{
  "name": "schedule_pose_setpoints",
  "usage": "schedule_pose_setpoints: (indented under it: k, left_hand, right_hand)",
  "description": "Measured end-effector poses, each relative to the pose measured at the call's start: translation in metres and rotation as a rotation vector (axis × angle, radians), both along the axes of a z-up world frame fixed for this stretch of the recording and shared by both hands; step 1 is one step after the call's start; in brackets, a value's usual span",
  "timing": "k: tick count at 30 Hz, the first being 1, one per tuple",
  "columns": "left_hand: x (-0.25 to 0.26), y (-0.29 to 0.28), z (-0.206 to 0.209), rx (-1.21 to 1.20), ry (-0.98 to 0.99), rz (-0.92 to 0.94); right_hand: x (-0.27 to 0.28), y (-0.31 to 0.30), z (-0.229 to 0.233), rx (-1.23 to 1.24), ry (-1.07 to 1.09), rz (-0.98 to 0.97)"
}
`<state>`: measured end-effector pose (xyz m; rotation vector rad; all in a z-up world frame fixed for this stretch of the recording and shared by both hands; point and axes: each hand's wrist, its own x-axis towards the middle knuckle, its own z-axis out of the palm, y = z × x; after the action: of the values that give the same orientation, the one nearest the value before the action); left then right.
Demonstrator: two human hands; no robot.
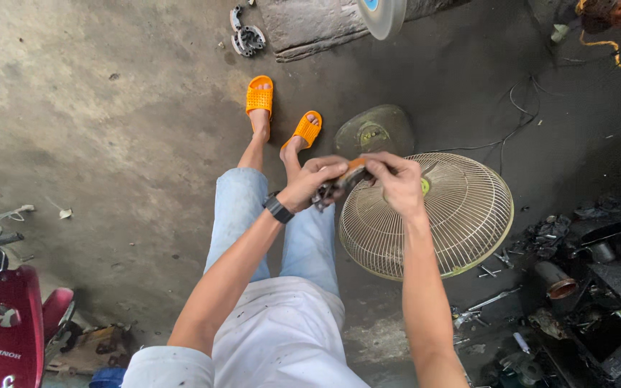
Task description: The person grinds several small metal parts against a rotating bench grinder wheel. They hold each part with both hands, pressing it against the spinning wheel to smooth or shape the edges, then set the part down and pick up another. The person repeats this process for multiple parts throughout the video.
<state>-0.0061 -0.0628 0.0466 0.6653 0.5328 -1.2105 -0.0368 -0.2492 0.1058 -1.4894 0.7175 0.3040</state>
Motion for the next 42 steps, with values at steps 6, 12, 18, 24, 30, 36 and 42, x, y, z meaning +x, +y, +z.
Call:
schedule_pose_setpoints:
  k: [6, 12, 18, 24, 30, 36, 42]
  left_hand:
    - [0.024, -0.004, 0.014, 0.305, -0.319, -0.067]
    - [0.039, -0.009, 0.012, 0.176, -0.194, -0.101]
    - [0.037, -0.016, 0.000, 0.180, -0.114, -0.083]
    - [0.040, -0.020, -0.005, 0.268, -0.133, -0.088]
    - [0.031, -0.019, -0.020, 0.389, -0.208, -0.139]
    - [0.045, 0.022, -0.023, 0.446, -0.345, -0.094]
    - [0.016, 0.034, -0.058, 0.485, -0.260, -0.021]
  right_hand:
    - [-0.030, -0.001, -0.031, 0.086, 0.073, -0.282]
    - [-0.030, 0.004, -0.032, 0.357, 0.300, -0.414]
    - [-0.038, -0.004, -0.046, 0.588, 0.247, -0.453]
    - [-0.047, -0.003, -0.068, 0.657, 0.206, -0.550]
    - [0.000, -0.011, -0.062, 0.660, 0.132, -0.668]
    - [0.044, -0.068, -0.093, 0.200, -0.088, -0.638]
    - [0.117, -0.093, -0.095, -0.435, -0.195, 0.025]
